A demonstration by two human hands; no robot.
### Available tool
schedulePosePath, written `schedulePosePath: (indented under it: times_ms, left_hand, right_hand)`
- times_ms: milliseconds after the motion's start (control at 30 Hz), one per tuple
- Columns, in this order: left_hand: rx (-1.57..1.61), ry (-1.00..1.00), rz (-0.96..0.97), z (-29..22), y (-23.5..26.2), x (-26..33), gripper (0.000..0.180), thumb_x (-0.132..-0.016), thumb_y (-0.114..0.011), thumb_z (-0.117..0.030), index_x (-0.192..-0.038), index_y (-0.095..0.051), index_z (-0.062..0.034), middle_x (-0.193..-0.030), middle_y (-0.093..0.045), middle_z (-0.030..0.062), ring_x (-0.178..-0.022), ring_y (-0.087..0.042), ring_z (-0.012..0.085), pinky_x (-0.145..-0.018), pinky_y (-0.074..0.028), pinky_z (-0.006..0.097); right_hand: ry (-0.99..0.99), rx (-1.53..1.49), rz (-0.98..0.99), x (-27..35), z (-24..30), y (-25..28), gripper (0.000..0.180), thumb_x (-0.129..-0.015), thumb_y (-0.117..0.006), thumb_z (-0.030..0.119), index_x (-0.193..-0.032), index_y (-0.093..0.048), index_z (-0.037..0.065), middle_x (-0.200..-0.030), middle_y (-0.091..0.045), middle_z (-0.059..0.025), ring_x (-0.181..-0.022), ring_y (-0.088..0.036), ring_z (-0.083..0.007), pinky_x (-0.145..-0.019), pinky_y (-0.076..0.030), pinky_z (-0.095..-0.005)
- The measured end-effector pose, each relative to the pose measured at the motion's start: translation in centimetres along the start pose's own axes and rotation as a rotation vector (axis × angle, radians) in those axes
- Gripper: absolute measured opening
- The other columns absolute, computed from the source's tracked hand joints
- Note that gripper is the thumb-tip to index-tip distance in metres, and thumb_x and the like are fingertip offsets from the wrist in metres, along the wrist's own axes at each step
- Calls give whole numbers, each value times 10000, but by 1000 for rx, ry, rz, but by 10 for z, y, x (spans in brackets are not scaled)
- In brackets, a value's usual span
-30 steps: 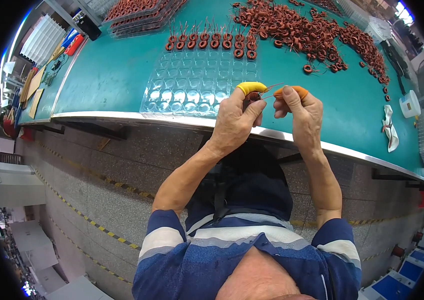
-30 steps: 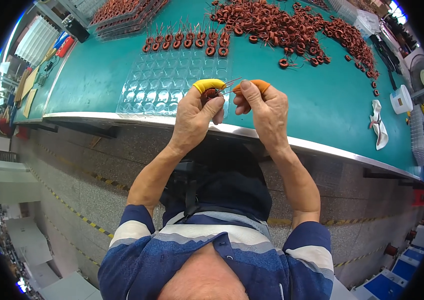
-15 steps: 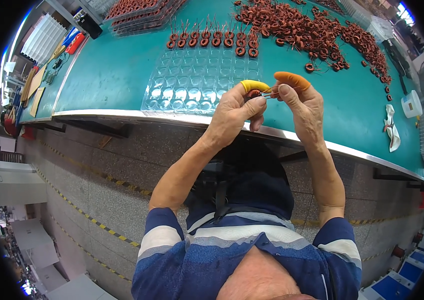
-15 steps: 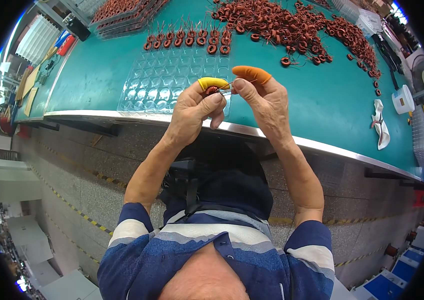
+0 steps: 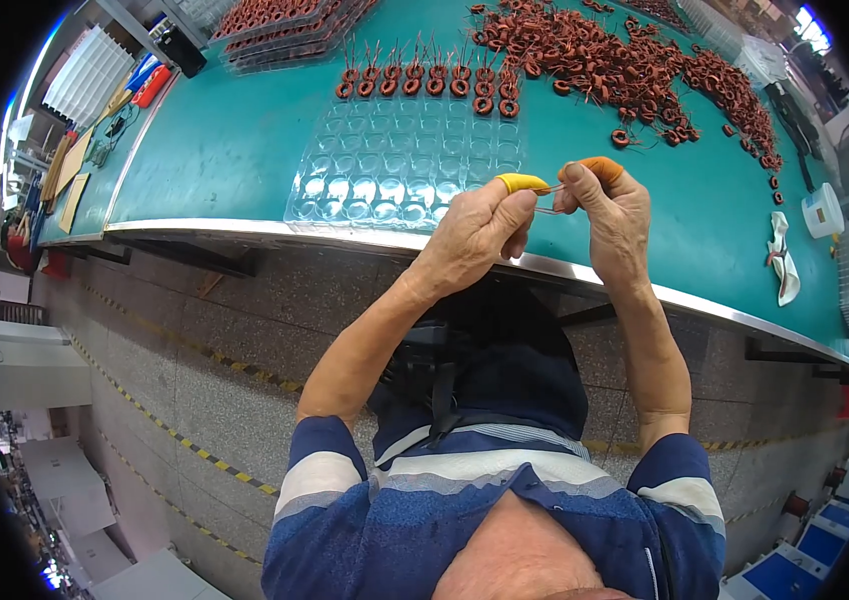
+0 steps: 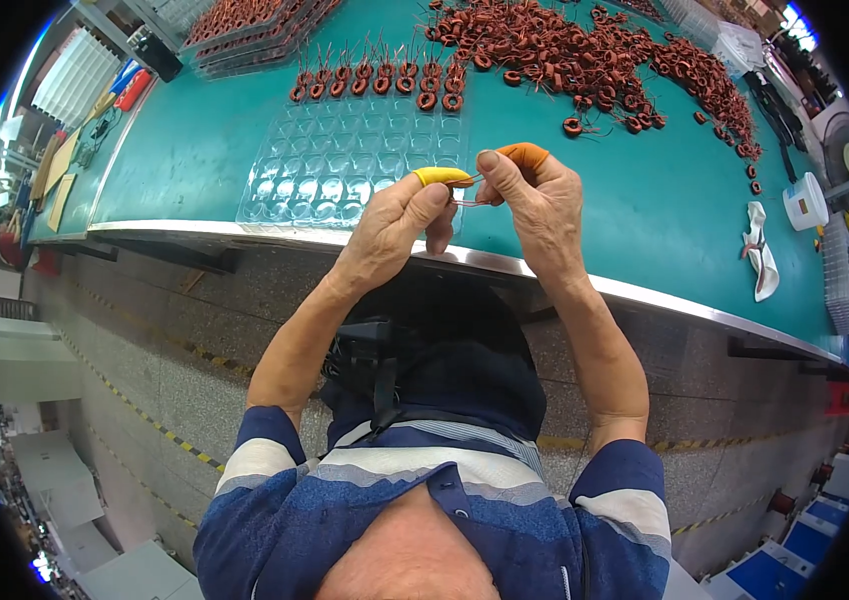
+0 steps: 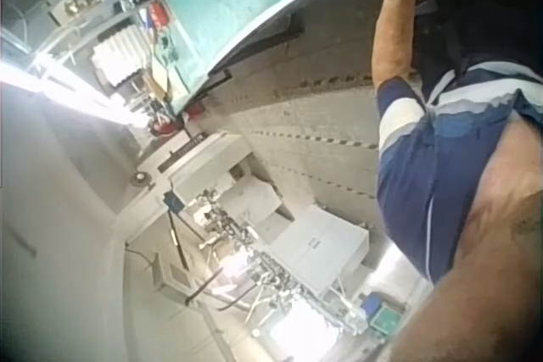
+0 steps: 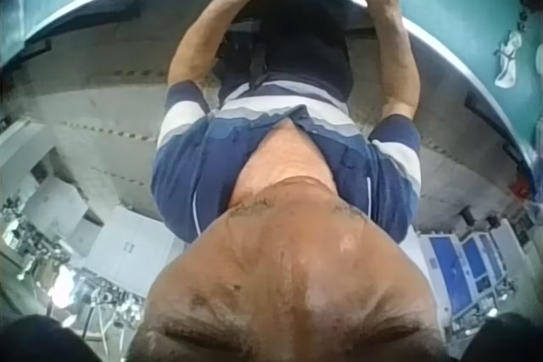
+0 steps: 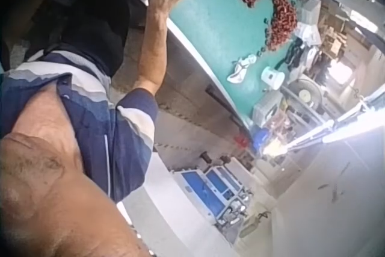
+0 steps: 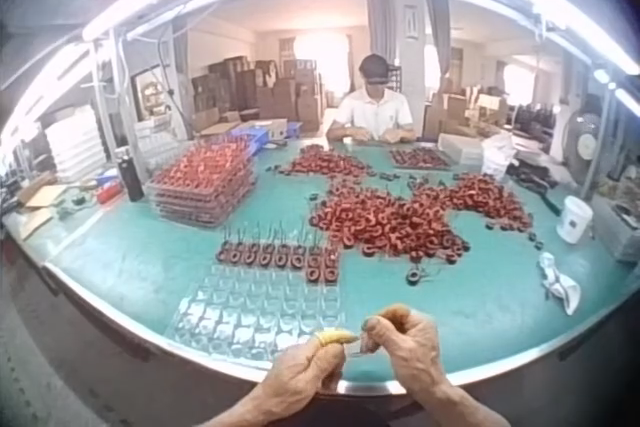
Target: Manually assembling small electronic inductor components and placing them into a plastic sorting tray at a factory workbench.
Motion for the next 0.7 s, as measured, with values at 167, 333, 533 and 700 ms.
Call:
schedulePosePath:
  times_ms: [167, 333, 533, 700]
  left_hand:
    - [101, 50, 24, -1, -2, 0, 460, -1010, -399, -418, -1028, -548, 17, -627, -519, 5, -499, -495, 80, -449, -412, 217]
    - [70, 42, 45, -1, -2, 2, 446, -1001, -438, -403, -1058, -542, 26, -593, -519, 0, -474, -486, 73, -432, -406, 218]
    - [17, 48, 38, -6, -6, 4, 371, -993, -496, -294, -1150, -512, 42, -634, -530, 17, -518, -502, 77, -468, -390, 205]
    - [-38, -29, 16, -4, -2, 3, 340, -985, -509, -253, -1107, -546, 62, -670, -563, 22, -560, -526, 79, -513, -437, 222]
  right_hand:
    - [-56, -70, -1, -2, -2, -2, 312, -881, -687, 290, -899, -652, -20, -645, -598, -28, -590, -576, -94, -561, -438, -215]
    - [-109, -63, -4, -2, -4, -3, 316, -882, -684, 290, -904, -649, -24, -646, -592, -26, -569, -568, -89, -546, -428, -209]
    - [-121, -106, -5, -1, -2, -2, 319, -882, -683, 288, -917, -645, -27, -666, -599, -35, -565, -566, -90, -538, -424, -207]
    - [-121, -104, 17, 3, -4, -3, 320, -891, -671, 286, -917, -642, -31, -661, -596, -36, -563, -564, -93, -534, -422, -209]
Point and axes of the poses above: each hand's wrist, its own x-axis away from the middle knuckle, its own y-axis out of the back of the hand, z = x × y, the point moved 5 cm from there along -x, towards the middle knuckle
